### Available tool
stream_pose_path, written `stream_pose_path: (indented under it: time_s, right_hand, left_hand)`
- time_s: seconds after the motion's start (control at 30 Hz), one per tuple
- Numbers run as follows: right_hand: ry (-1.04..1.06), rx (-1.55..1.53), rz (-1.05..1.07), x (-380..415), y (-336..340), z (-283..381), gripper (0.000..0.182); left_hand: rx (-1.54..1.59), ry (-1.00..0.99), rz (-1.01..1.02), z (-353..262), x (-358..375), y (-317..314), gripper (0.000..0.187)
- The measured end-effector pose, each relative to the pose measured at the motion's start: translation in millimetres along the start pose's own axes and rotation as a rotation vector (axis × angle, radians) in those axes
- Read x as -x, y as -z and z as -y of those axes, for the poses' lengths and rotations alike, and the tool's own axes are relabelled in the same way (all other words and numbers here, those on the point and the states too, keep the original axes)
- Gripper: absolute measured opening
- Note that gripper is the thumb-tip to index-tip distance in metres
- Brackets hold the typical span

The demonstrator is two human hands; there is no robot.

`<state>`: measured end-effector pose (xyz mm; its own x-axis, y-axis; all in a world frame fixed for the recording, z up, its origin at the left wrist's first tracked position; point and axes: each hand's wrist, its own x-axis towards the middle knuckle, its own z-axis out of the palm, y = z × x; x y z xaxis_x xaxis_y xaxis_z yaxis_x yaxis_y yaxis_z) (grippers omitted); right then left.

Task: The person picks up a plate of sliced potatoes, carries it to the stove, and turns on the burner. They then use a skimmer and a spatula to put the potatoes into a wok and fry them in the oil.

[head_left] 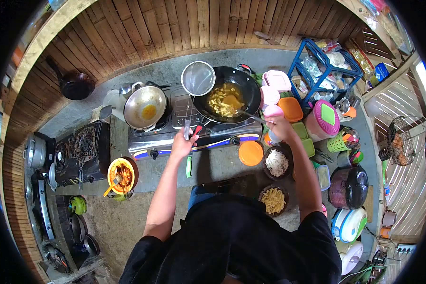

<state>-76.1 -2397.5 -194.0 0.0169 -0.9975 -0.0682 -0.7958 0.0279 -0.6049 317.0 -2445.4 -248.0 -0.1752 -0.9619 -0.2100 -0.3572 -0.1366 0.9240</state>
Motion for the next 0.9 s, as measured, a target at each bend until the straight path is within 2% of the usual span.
stream_pose_path:
  time_s: [0.03,0.1,0.23,0.33,0.37,0.43,0.57,0.67,0.7,0.77,0.8,0.87,0.9]
  right_hand:
    - [0.001,0.000,-0.001,0.3,-1.7,2.7,0.029]
    - [-0.078,-0.242,0.023,1.5,-10.0,9.5,0.029]
    - [-0.106,-0.313,-0.069,-8.1,-12.9,7.8,0.029]
    - [0.056,-0.089,-0.378,-17.9,-14.3,-2.6,0.033]
    - [0.057,-0.088,-0.381,-19.1,-14.2,-6.0,0.033]
    - [-0.143,0.254,-0.332,-17.1,-7.6,10.2,0.033]
    - [-0.004,0.247,-0.333,-23.6,-26.9,-8.6,0.032]
    - [-0.147,-0.366,-0.045,-24.7,-36.8,-8.9,0.033]
    - [-0.147,-0.365,-0.044,-22.4,-36.1,-7.0,0.033]
    - [-0.018,-0.303,-0.099,-20.4,-33.3,-3.0,0.031]
    - [-0.017,-0.303,-0.099,-21.2,-34.0,-5.9,0.031]
    - [0.183,-0.144,-0.360,-24.3,-34.3,-11.6,0.030]
    - [0.183,-0.144,-0.361,-22.7,-31.1,-6.6,0.030]
  left_hand:
    - [0.004,0.005,0.000,-0.7,0.1,0.1,0.027]
    - [-0.009,0.001,-0.012,-1.2,1.0,-1.1,0.027]
    - [-0.012,-0.015,-0.003,-0.1,0.1,-0.3,0.028]
    - [-0.014,-0.003,-0.014,1.1,0.0,-0.8,0.028]
    - [-0.014,-0.006,-0.013,0.9,-0.4,-1.1,0.028]
    - [-0.024,-0.010,-0.034,1.4,-0.1,-1.2,0.028]
    - [-0.016,-0.019,-0.026,0.4,1.0,-1.1,0.028]
    - [-0.018,0.009,-0.015,4.0,-1.6,-1.2,0.028]
    - [-0.017,0.009,-0.015,2.4,0.0,-1.3,0.028]
    - [-0.008,0.016,-0.020,-1.7,1.4,-0.7,0.028]
    - [-0.007,0.015,-0.021,-1.0,1.5,-0.9,0.028]
    - [-0.019,0.031,-0.020,-0.4,0.2,-0.9,0.028]
    - [-0.020,0.030,-0.020,-0.5,1.5,-0.9,0.028]
